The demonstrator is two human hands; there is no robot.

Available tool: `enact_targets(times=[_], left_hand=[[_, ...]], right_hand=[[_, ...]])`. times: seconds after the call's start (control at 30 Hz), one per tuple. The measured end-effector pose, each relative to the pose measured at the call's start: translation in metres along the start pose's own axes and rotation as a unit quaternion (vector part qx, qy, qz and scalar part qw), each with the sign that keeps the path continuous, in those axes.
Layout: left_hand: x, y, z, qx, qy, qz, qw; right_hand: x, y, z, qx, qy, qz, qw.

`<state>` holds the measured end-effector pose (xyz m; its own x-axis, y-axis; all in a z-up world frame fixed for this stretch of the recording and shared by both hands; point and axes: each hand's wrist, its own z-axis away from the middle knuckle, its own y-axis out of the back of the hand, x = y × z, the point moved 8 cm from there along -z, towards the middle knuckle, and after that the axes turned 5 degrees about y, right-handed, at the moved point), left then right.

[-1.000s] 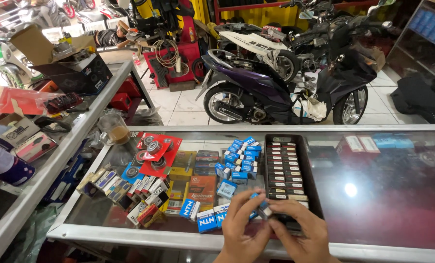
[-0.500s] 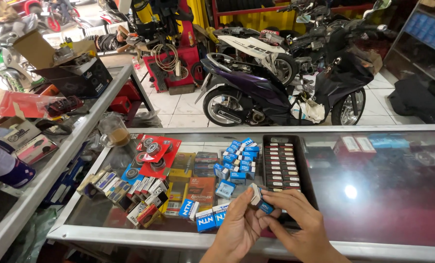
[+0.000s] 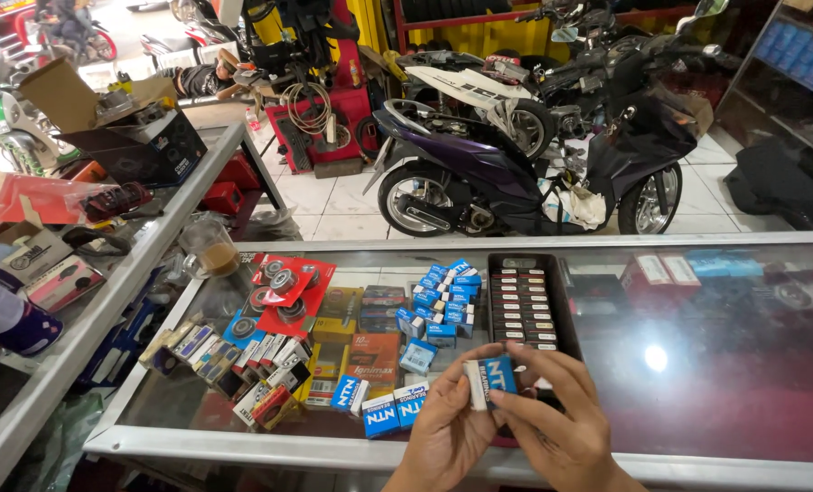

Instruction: The person organizes small boxed parts by picking them up from the glass counter and inserting them one by one into slots in a storage tray by hand.

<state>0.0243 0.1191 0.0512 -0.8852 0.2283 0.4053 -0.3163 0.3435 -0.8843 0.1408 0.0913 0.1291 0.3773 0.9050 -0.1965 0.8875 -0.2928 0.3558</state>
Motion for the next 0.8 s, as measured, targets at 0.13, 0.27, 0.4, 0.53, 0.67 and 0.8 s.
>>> enact_targets(times=[0.13,0.27,0.4,0.53,0.67,0.8], left_hand=[[0.004,0.013,0.003,0.072,-0.061,-0.097,0.991],[0.012,0.027,0.012,0.119,-0.121,-0.251,0.953],[0.013,0.031,0.012,0.138,-0.129,-0.285,0.94],[0.014,0.028,0.012,0.135,-0.136,-0.296,0.936],[0.014,0.029,0.012,0.141,-0.136,-0.299,0.934],[0.016,0.025,0.011,0.148,-0.127,-0.298,0.934]], right_hand=[[0.012,0.009,0.006,0.049,-0.057,0.029,0.997],[0.024,0.004,0.012,0.04,-0.092,-0.018,0.995],[0.029,0.002,0.014,0.031,-0.102,-0.035,0.994],[0.034,0.0,0.017,0.019,-0.121,-0.047,0.991],[0.036,-0.001,0.019,0.018,-0.125,-0.051,0.991],[0.038,-0.002,0.018,0.008,-0.147,-0.072,0.987]])
